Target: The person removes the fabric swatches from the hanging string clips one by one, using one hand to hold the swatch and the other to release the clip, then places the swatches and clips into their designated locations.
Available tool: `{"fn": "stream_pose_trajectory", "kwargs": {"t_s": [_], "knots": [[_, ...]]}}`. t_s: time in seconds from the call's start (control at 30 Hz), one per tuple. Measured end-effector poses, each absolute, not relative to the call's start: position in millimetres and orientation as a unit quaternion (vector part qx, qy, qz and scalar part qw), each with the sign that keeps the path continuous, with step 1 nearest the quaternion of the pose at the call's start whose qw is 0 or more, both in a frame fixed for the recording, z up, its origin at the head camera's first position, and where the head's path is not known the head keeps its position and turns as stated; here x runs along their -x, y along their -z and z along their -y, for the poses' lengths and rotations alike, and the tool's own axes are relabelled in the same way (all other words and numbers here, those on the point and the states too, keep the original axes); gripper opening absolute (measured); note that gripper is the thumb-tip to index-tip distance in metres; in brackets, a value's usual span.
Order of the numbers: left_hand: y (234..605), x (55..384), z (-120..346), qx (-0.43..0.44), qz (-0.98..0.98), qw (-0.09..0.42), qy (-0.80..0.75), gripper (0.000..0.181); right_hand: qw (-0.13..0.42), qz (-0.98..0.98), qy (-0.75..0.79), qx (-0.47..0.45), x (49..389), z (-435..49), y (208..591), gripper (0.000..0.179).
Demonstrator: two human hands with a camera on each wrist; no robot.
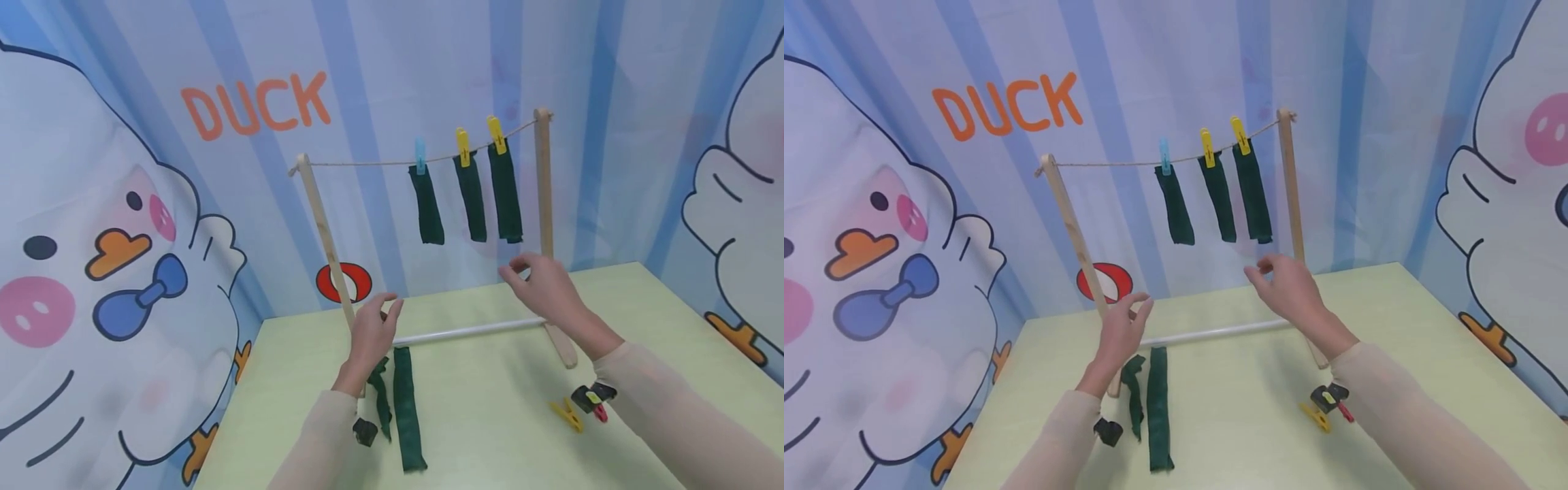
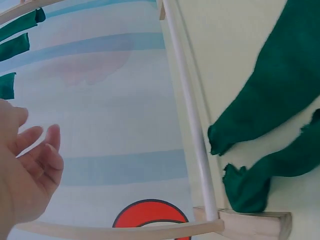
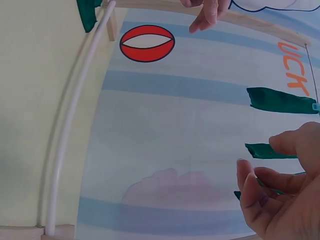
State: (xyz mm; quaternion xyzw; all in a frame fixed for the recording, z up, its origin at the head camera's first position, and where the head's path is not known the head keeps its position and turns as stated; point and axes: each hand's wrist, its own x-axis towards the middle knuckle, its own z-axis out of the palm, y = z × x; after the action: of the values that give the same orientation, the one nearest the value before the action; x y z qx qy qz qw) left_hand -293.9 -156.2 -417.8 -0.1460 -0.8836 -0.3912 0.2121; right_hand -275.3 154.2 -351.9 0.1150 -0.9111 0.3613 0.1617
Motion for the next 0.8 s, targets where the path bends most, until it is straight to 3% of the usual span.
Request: {"fn": "stream_pose_trajectory", "kwargs": {"t_s": [0.2,0.5,0.8], "knots": [[408.0,305.1,152.3,0.167,0.862,0.198,0.435,0.036,0.204,0.892,-0.375,-0.149,285.1,-150.6,338.6,0.033],[392.6,314.5,151.4,0.178,0.859,0.199,0.438,0.039,0.311,0.829,-0.383,-0.262,303.5,-133.0,324.1,0.025],[367.7,324.7,147.9,0.19,0.863,0.206,0.421,0.043,0.347,0.809,-0.369,-0.3,316.2,-128.1,291.9,0.023]]}}
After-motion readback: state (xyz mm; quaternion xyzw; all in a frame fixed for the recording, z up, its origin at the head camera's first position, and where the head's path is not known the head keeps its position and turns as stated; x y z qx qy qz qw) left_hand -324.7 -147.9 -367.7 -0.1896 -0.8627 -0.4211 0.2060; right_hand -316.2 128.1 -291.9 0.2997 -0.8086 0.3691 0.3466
